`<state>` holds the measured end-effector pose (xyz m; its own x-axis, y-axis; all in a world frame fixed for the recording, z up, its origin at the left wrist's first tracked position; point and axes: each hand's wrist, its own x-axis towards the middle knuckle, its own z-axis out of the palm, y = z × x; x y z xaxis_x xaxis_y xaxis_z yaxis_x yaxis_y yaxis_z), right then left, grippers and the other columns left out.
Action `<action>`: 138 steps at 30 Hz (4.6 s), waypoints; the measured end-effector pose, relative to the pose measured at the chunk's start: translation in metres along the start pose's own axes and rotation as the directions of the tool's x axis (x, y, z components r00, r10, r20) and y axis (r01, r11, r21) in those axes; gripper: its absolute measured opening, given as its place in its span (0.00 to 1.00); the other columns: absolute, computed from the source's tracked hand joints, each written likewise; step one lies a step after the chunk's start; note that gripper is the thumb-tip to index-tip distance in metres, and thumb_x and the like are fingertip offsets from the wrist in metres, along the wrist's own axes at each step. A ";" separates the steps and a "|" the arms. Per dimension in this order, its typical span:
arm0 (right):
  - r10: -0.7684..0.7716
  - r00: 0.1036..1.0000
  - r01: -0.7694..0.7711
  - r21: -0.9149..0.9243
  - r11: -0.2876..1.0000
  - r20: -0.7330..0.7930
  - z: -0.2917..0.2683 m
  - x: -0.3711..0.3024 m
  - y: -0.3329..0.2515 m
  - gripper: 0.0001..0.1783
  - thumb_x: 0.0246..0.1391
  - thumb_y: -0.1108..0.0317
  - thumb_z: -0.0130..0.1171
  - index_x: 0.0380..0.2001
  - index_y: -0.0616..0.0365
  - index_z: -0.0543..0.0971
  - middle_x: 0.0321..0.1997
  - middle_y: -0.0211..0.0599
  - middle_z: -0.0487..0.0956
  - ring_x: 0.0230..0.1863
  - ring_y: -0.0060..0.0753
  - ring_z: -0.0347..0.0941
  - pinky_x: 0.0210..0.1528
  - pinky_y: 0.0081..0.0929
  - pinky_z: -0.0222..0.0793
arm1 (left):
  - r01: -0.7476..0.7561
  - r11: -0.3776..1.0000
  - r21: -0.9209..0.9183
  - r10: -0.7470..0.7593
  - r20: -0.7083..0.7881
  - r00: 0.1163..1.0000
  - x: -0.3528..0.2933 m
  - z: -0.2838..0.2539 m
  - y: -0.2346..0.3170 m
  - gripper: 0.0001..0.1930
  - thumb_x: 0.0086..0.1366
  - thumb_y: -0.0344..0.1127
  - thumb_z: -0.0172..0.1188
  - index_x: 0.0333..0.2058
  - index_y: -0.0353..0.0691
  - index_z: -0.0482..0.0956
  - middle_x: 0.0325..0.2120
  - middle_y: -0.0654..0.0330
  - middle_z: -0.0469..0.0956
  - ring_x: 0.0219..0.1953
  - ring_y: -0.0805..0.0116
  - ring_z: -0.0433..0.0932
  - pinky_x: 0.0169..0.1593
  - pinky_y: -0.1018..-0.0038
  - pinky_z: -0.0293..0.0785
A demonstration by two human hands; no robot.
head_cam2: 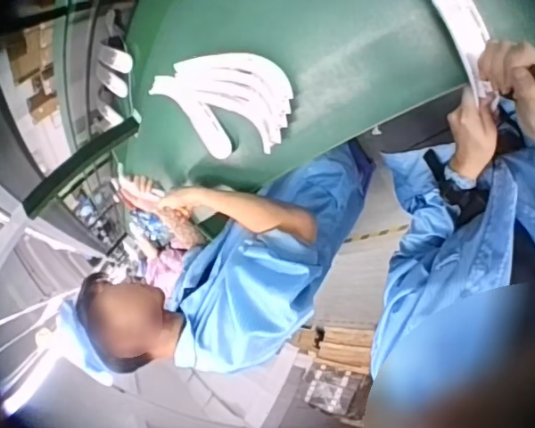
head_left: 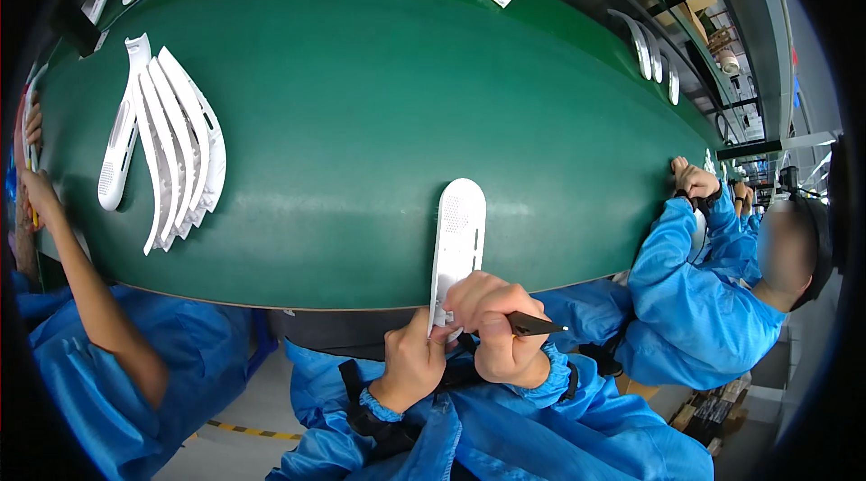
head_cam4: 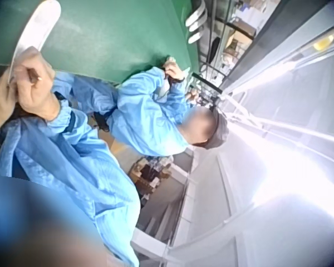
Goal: Trim and assemble small white plastic electronic components using pliers at a factory workbench.
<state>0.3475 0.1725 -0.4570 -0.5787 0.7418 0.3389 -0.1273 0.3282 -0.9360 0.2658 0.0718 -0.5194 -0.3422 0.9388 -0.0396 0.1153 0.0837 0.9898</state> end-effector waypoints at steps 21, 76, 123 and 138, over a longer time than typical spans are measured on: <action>0.122 0.978 -0.085 0.206 0.975 -0.171 -0.004 0.003 -0.003 0.14 0.69 0.67 0.44 0.27 0.61 0.65 0.21 0.38 0.69 0.23 0.31 0.66 0.31 0.35 0.70 | 0.081 0.994 -0.073 -0.081 -0.001 0.997 -0.006 0.006 -0.009 0.08 0.67 0.28 0.53 0.42 0.32 0.74 0.20 0.51 0.81 0.24 0.51 0.83 0.27 0.60 0.78; 0.185 0.974 -0.189 -0.021 0.982 -0.129 0.010 0.005 -0.003 0.14 0.70 0.67 0.44 0.29 0.62 0.66 0.21 0.38 0.70 0.24 0.28 0.66 0.33 0.33 0.70 | 0.092 0.962 -0.258 -0.061 0.125 0.990 -0.004 0.004 -0.006 0.11 0.73 0.32 0.48 0.45 0.30 0.74 0.22 0.55 0.80 0.26 0.63 0.84 0.33 0.70 0.78; 0.616 0.774 -0.605 0.459 0.651 0.146 -0.063 -0.012 0.000 0.27 0.62 0.61 0.57 0.58 0.67 0.69 0.41 0.34 0.79 0.42 0.20 0.75 0.41 0.22 0.73 | -0.223 0.968 0.118 0.157 0.408 0.899 0.043 -0.049 0.081 0.42 0.60 0.31 0.61 0.68 0.27 0.48 0.50 0.43 0.74 0.50 0.48 0.77 0.55 0.59 0.71; 0.482 0.710 -0.634 0.764 0.119 0.514 -0.073 -0.024 0.013 0.40 0.62 0.46 0.51 0.63 0.72 0.63 0.36 0.40 0.78 0.31 0.32 0.76 0.35 0.26 0.72 | -0.400 0.642 0.655 0.352 0.211 0.912 0.078 -0.015 0.068 0.38 0.55 0.20 0.52 0.67 0.33 0.58 0.34 0.53 0.73 0.34 0.54 0.71 0.38 0.61 0.65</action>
<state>0.4192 0.2015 -0.4704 -0.8858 0.3844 -0.2602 -0.2637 -0.8781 -0.3993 0.2333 0.1454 -0.4532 -0.0745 0.9560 0.2839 0.8211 -0.1027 0.5615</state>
